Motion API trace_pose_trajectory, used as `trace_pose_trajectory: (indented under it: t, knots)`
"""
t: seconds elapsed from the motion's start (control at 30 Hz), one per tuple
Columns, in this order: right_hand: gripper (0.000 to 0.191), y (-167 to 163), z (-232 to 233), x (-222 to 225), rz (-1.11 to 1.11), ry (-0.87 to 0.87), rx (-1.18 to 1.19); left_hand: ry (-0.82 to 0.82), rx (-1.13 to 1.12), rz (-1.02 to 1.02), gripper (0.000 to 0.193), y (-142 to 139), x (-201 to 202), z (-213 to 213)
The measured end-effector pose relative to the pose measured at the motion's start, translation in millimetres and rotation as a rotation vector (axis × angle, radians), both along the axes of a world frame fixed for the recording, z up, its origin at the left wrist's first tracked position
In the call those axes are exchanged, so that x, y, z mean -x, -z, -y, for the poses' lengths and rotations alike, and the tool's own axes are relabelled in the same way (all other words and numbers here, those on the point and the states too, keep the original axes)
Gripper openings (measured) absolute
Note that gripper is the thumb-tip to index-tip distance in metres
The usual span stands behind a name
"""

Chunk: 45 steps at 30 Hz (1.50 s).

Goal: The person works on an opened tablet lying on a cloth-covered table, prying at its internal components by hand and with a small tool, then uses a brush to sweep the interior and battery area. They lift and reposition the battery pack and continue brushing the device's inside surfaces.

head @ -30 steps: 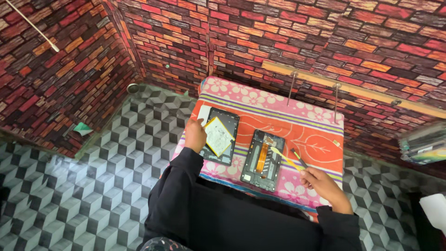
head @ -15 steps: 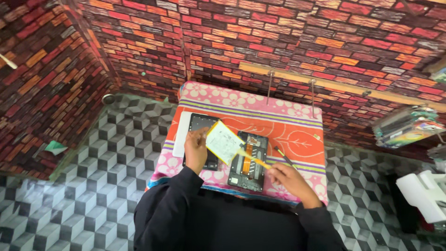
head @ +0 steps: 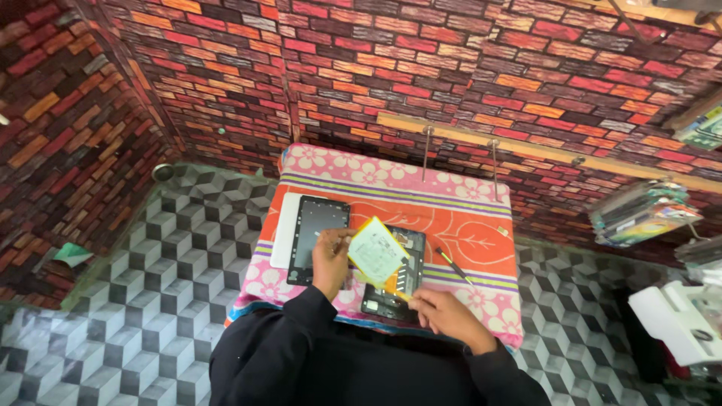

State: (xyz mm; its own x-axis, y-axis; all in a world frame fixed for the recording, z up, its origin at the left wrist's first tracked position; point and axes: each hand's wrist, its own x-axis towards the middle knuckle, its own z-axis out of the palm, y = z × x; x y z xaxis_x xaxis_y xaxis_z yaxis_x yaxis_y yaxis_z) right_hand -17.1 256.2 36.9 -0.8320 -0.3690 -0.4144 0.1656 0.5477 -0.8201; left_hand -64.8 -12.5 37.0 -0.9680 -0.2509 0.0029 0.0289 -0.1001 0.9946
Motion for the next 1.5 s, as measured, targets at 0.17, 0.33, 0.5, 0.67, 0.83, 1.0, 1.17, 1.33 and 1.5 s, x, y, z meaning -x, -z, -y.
trace_pose_trajectory:
  t: [0.17, 0.33, 0.5, 0.67, 0.83, 1.0, 1.17, 1.33, 1.5]
  knots:
    - [0.022, 2.7, -4.8, 5.7, -0.089, 0.023, -0.024, 0.009, 0.074, -0.142, 0.012, 7.4, -1.2, -3.1]
    - [0.02, 7.7, -9.0, 10.6, -0.065, 0.05, 0.046, -0.001, 0.031, -0.116, 0.012, 7.0, 1.9, -5.3]
    - [0.02, 8.5, -2.2, 14.2, -0.084, 0.093, 0.007, 0.059, -0.118, -0.124, 0.013, 9.0, 0.4, -6.5]
    - [0.021, -0.3, -4.2, 21.4, -0.131, 0.282, -0.013, 0.133, -0.192, -0.088, 0.017, 11.6, -1.2, -7.8]
    - [0.024, 3.0, 5.2, 17.7, -0.084, 0.235, 0.042, 0.155, -0.167, 0.123, 0.02, 6.5, -6.5, -4.9]
    - [0.025, 7.4, 11.3, 17.3, -0.07, 0.144, 0.043, 0.145, -0.17, 0.082, 0.019, 5.3, -9.0, 0.3]
    - [0.028, 3.6, 5.2, 18.5, -0.108, 0.216, 0.01, 0.102, -0.233, -0.062, 0.018, 9.3, -2.9, -0.6]
    - [0.027, 6.0, 6.5, 13.9, -0.069, 0.172, 0.104, 0.055, -0.283, -0.065, 0.019, 8.2, -3.0, 1.2]
    - [0.027, 8.3, 16.5, 8.2, -0.217, 0.186, -0.022, 0.038, -0.333, -0.069, 0.022, 6.2, -4.4, -1.6]
